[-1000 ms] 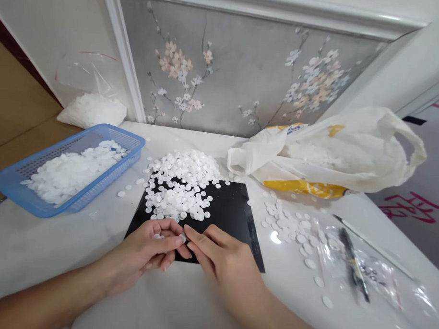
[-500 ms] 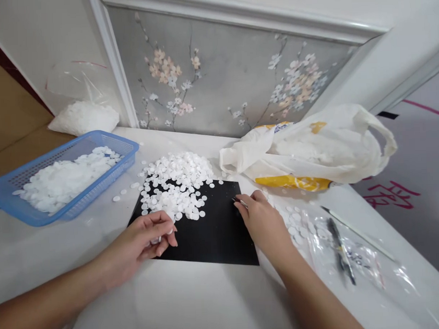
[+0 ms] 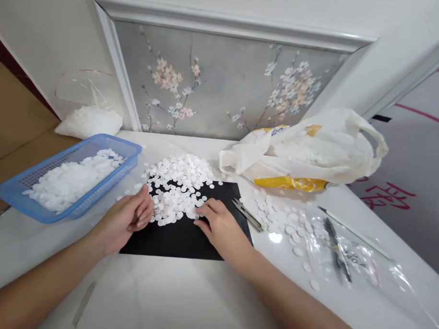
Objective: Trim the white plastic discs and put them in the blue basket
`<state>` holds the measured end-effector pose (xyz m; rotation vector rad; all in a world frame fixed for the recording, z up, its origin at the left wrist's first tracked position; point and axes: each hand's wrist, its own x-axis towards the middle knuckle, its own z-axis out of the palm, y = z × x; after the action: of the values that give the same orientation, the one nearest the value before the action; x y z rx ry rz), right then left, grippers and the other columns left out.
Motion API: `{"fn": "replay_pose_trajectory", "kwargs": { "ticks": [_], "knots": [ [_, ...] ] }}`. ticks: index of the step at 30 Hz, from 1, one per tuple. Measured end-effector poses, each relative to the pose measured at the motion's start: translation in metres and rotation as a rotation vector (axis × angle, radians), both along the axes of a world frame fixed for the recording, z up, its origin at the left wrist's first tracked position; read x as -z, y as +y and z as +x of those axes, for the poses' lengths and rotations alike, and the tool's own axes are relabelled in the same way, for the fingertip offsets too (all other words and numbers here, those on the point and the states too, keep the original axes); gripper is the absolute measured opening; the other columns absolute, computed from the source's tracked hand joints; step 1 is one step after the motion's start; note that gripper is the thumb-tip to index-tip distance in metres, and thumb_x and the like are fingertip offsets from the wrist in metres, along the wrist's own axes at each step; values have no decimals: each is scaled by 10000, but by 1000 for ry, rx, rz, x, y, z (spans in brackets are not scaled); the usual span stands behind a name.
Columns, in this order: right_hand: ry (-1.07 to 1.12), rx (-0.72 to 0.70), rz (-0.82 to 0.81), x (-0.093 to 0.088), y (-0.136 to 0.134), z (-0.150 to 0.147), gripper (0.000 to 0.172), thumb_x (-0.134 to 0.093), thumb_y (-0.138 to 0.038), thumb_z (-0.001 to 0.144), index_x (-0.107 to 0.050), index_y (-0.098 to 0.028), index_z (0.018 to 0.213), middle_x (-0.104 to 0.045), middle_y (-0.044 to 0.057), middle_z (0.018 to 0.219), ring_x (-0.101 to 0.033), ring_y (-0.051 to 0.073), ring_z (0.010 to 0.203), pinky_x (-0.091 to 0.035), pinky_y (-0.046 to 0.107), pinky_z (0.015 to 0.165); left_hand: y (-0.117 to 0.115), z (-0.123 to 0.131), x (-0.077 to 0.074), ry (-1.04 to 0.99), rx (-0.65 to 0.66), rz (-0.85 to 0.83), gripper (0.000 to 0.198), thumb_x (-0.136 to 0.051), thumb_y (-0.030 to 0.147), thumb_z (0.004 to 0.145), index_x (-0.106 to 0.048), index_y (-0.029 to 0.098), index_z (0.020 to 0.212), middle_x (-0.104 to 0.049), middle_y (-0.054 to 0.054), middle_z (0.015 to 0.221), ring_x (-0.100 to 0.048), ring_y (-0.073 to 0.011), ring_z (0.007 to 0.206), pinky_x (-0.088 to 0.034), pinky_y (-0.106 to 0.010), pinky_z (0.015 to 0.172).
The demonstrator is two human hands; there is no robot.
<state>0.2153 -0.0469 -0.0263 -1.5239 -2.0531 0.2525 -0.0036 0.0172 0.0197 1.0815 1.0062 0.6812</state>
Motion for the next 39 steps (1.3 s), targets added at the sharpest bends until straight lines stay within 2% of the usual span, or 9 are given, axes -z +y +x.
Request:
{"fn": "replay_pose_trajectory", "kwargs": {
  "ticks": [2, 6, 8, 15, 19, 26, 32, 36, 39],
  "knots": [
    [76, -55, -43, 0, -3, -9, 114, -567, -107, 849, -628, -187, 902, -601, 61, 905, -600, 193, 866, -515, 337, 792, -4, 1, 2, 149, 96, 120, 520, -517, 573, 815, -347, 199, 497, -250, 66, 455, -203, -78, 411, -123, -244, 440],
    [179, -167, -128, -2, -9, -15, 174, -587, -65, 829, -635, -204, 923, -604, 38, 906, -609, 164, 863, -510, 296, 790, -11, 2, 6, 551, 217, 542, 191, -597, 405, 801, -632, 233, 728, -372, 59, 457, -318, -117, 444, -178, -244, 492],
    [184, -159, -162, -4, -11, -14, 194, -590, -55, 822, -637, -203, 938, -593, 35, 897, -610, 157, 822, -510, 285, 754, -14, 4, 9, 685, 284, 652, 134, -587, 352, 811, -684, 283, 871, -403, 60, 442, -362, -134, 443, -197, -243, 505],
    [261, -51, -253, -7, -8, -6, 146, -633, -56, 785, -626, -194, 831, -577, 8, 860, -575, 115, 662, -482, 246, 634, -23, 13, 23, 744, 343, 851, 189, -562, 385, 842, -706, 309, 939, -560, 39, 501, -471, -144, 464, -279, -242, 522],
    [301, -66, -246, -6, -8, -4, 148, -585, -73, 822, -639, -201, 773, -582, 4, 831, -589, 123, 694, -478, 253, 664, -28, 18, 28, 843, 435, 941, 178, -559, 364, 853, -691, 299, 952, -701, 32, 701, -597, -153, 601, -336, -237, 562],
    [293, -11, -311, -8, -8, 2, 130, -614, -120, 799, -661, -220, 868, -579, 12, 854, -578, 126, 640, -478, 258, 600, -25, 17, 26, 916, 516, 930, 212, -506, 287, 888, -690, 305, 992, -744, 59, 857, -661, -142, 715, -401, -229, 628],
    [278, -4, -303, -9, -7, -1, 87, -574, -169, 837, -617, -212, 776, -557, 5, 824, -550, 121, 640, -456, 263, 614, -22, 13, 21, 860, 511, 841, 287, -416, 305, 929, -699, 300, 979, -738, 41, 878, -655, -150, 760, -404, -236, 667],
    [324, 11, -329, -10, -8, 0, 95, -563, -173, 812, -547, -206, 725, -567, -5, 769, -526, 116, 608, -429, 243, 560, -21, 14, 18, 857, 448, 759, 271, -429, 328, 915, -691, 261, 914, -682, 35, 708, -579, -130, 613, -349, -230, 584],
    [386, 89, -351, -11, -7, 9, 73, -536, -166, 791, -515, -214, 740, -607, -14, 729, -551, 125, 615, -434, 245, 568, -20, 13, 15, 792, 368, 652, 253, -435, 367, 901, -628, 225, 821, -481, 65, 510, -412, -102, 474, -256, -229, 499]
  ]
}}
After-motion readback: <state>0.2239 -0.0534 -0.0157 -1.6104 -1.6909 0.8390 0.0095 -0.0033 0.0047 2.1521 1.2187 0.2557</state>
